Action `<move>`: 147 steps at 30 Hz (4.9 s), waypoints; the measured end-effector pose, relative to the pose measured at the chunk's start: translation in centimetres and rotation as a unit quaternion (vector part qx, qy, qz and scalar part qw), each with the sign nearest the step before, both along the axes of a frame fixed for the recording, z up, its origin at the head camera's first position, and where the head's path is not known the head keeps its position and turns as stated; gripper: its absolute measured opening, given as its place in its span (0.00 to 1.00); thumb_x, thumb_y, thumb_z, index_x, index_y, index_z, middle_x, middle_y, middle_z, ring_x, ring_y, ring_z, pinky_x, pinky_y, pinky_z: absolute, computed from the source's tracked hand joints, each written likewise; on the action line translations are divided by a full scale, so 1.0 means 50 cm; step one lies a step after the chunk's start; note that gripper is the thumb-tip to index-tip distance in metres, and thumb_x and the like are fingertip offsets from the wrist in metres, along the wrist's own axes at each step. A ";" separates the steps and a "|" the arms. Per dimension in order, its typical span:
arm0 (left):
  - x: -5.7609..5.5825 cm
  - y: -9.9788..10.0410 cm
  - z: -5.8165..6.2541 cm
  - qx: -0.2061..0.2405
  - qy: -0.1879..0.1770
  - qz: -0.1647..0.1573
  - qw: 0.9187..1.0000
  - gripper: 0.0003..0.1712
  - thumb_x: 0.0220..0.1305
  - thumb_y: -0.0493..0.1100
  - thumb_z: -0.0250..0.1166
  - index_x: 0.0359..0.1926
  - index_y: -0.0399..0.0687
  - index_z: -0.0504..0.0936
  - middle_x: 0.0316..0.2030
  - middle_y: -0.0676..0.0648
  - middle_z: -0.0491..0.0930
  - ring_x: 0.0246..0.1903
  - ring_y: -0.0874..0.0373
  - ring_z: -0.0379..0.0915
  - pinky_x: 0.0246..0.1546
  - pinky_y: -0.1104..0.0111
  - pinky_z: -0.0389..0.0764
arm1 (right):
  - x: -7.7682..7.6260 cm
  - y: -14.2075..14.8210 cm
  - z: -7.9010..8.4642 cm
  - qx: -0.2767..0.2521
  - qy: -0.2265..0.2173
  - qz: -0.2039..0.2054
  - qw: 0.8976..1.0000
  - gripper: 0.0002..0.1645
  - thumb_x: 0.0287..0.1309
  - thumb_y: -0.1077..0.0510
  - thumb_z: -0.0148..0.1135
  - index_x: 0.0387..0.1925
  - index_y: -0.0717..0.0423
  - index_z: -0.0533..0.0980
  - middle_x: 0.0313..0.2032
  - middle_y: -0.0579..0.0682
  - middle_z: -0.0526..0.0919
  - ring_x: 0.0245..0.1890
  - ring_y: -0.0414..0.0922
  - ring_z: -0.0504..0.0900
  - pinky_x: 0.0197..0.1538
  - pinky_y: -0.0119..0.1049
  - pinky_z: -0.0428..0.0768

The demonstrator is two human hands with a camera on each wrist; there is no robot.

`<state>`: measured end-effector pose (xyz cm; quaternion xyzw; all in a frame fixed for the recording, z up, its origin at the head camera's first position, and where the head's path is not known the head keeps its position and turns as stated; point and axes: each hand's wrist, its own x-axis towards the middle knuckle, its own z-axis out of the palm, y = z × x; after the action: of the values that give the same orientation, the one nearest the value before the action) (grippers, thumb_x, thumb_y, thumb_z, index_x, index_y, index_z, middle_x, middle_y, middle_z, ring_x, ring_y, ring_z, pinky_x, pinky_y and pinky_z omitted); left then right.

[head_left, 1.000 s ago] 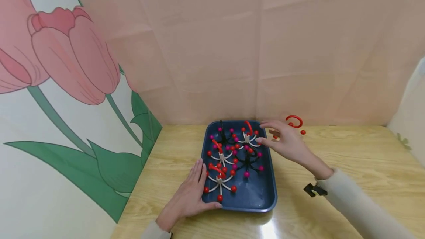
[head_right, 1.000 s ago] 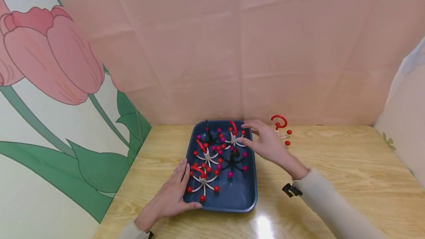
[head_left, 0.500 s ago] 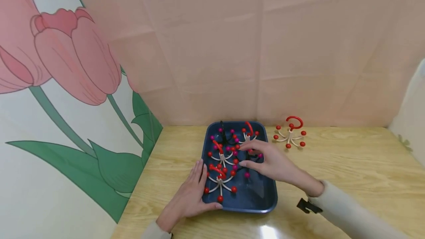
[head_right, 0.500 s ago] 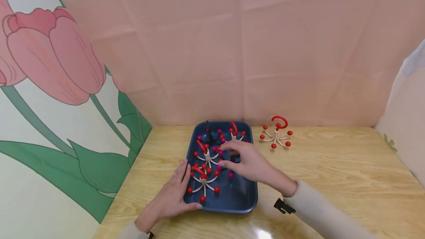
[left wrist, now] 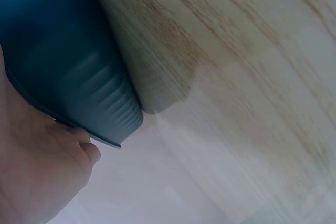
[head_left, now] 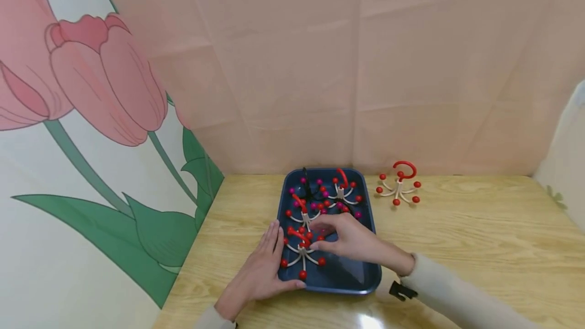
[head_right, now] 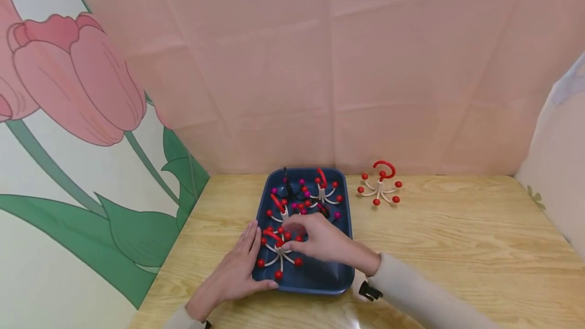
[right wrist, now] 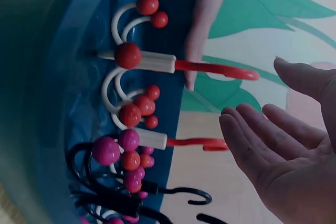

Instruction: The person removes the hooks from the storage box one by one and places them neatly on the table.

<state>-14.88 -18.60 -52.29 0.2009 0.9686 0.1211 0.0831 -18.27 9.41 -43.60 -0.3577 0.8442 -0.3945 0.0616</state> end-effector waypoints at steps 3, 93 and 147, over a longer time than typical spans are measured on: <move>0.001 -0.001 0.000 0.003 -0.003 0.000 1.000 0.78 0.53 0.91 0.55 0.86 0.44 0.38 0.86 0.44 0.24 0.86 0.47 0.23 0.84 0.47 0.53 | -0.003 -0.012 -0.008 0.003 0.000 0.015 1.000 0.26 0.65 0.49 0.74 0.60 0.53 0.82 0.54 0.51 0.90 0.52 0.47 0.91 0.55 0.44 0.89; 0.000 0.000 -0.011 0.033 -0.001 0.009 0.999 0.78 0.53 0.91 0.55 0.86 0.46 0.37 0.86 0.47 0.23 0.86 0.48 0.25 0.83 0.46 0.55 | -0.028 -0.030 0.022 -0.053 -0.051 -0.026 0.997 0.13 0.63 0.57 0.75 0.48 0.55 0.90 0.42 0.50 0.94 0.39 0.34 0.92 0.39 0.25 0.87; 0.002 -0.003 -0.009 0.030 0.003 0.012 0.999 0.78 0.53 0.89 0.57 0.86 0.46 0.37 0.85 0.47 0.22 0.86 0.48 0.23 0.84 0.47 0.52 | -0.015 0.417 0.110 -0.060 -0.027 -0.348 0.935 0.29 0.65 0.44 0.72 0.61 0.56 0.84 0.38 0.32 0.93 0.39 0.22 0.87 0.39 0.16 0.78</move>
<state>-14.78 -18.75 -52.77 0.1915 0.9671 0.1508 0.0726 -19.03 30.25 -38.12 -0.0337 0.8884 -0.4510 -0.0784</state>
